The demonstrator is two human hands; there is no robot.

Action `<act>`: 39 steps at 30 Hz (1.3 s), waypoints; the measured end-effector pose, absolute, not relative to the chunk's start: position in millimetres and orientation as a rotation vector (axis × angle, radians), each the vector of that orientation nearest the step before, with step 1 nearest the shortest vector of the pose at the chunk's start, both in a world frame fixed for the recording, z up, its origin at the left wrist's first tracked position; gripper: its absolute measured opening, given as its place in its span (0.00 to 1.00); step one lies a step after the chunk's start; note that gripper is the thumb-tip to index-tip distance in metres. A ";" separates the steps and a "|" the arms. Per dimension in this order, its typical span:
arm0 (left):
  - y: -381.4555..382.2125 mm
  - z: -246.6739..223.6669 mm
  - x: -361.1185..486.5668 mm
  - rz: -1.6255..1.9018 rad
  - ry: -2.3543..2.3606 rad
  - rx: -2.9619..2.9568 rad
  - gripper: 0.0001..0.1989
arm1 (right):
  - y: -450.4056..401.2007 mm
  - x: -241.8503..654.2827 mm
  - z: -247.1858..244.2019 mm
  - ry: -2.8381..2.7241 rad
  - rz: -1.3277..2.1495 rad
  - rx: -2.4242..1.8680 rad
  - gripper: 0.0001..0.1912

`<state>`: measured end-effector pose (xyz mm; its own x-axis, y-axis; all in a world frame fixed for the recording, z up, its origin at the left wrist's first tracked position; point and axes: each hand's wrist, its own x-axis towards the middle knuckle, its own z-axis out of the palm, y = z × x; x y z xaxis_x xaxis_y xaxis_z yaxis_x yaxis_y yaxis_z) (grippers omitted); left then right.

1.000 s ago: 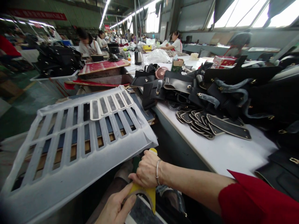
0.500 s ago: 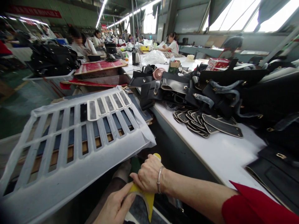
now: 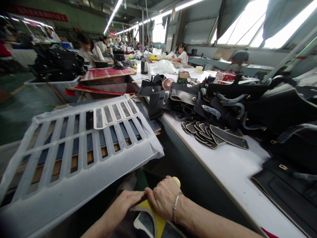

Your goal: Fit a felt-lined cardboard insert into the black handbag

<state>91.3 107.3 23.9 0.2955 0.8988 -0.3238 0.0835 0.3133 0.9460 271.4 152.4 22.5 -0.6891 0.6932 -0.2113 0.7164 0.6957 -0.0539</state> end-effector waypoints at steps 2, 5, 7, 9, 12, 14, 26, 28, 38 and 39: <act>111.7 21.9 90.6 0.654 1.088 1.074 0.15 | 150.7 272.6 22.0 2.720 -0.195 1.159 0.32; 116.0 19.0 90.1 0.607 1.068 1.054 0.10 | 148.9 274.4 21.5 2.713 -0.202 1.176 0.32; 117.3 18.3 90.0 0.592 1.066 1.056 0.09 | 147.8 275.6 21.3 2.710 -0.209 1.183 0.32; 118.2 18.3 90.1 0.583 1.072 1.059 0.08 | 147.0 276.2 21.5 2.707 -0.216 1.192 0.31; 120.8 18.0 90.9 0.562 1.094 1.058 0.07 | 146.4 275.6 22.5 2.704 -0.227 1.203 0.30; 123.3 17.2 91.4 0.537 1.104 1.050 0.06 | 146.3 274.5 23.8 2.705 -0.235 1.201 0.30; 133.2 23.9 95.1 0.392 1.104 1.029 0.16 | 150.0 276.0 21.1 2.727 -0.384 1.162 0.31; 133.3 22.3 97.4 0.390 1.102 1.082 0.20 | 151.4 274.8 18.4 2.741 -0.451 1.155 0.31; 129.9 13.7 93.7 0.423 1.010 1.021 0.19 | 164.4 315.7 21.9 2.461 -1.266 1.580 0.35; 129.6 11.8 92.7 0.430 1.005 0.994 0.19 | 165.5 320.3 24.8 2.386 -1.409 1.620 0.36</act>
<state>92.7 129.6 11.8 0.5039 0.7045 -0.4998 0.1250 0.5130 0.8492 320.3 165.5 24.8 -0.4888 0.7792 -0.3922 0.7198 0.1062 -0.6860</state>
